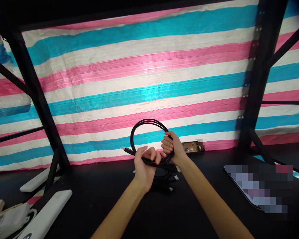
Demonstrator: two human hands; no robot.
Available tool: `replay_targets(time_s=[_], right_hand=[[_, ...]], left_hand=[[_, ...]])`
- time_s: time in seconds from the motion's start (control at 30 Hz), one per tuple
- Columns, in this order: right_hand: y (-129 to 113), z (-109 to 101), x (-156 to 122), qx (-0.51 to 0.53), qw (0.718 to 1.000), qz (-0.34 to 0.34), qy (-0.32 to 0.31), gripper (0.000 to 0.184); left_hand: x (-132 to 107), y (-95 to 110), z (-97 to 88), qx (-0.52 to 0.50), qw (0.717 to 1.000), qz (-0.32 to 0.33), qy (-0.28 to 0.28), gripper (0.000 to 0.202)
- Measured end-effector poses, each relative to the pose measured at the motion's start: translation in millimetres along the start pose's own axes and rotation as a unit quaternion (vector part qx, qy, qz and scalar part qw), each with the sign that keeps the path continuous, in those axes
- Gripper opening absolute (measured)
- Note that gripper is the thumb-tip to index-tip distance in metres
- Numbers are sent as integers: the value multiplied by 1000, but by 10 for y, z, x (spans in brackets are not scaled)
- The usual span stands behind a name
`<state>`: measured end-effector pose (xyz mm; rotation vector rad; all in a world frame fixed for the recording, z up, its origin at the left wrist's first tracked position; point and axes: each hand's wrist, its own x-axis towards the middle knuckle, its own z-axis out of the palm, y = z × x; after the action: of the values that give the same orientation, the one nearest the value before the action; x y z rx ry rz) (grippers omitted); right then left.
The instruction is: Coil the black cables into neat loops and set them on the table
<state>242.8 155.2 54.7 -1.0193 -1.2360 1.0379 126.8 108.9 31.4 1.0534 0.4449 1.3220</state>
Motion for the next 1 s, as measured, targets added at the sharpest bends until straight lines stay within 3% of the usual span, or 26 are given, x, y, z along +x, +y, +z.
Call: replay_targets(time_s=[0.07, 0.17, 0.23, 0.3, 0.47, 0.57, 0.67, 0.83, 1.0], right_hand=[[113, -106, 100, -91, 996, -1, 7, 33], [320, -240, 214, -213, 976, 30, 5, 19], [448, -296, 269, -287, 957, 48, 14, 21], [553, -330, 318, -347, 936, 48, 35, 22], [778, -399, 431, -433, 900, 43, 37, 20], [936, -434, 491, -455, 890, 34, 15, 23], [1106, -421, 532, -460, 887, 28, -12, 23], [1327, -316, 562, -456, 888, 39, -40, 27], [1398, -287, 578, -465, 884, 49, -11, 37]], left_hand=[[27, -75, -7, 68, 998, 11, 6, 32], [109, -202, -76, 109, 990, 5, 85, 24], [174, -303, -146, 76, 985, -60, 145, 21], [230, -415, -226, 30, 973, -157, 168, 23], [293, -685, -427, -24, 924, -364, 118, 26], [300, -775, -492, -67, 888, -443, 99, 26], [299, -783, -493, -123, 876, -452, 119, 27], [289, -744, -432, -192, 873, -410, 179, 25], [261, -737, -341, -216, 873, -370, 235, 16]])
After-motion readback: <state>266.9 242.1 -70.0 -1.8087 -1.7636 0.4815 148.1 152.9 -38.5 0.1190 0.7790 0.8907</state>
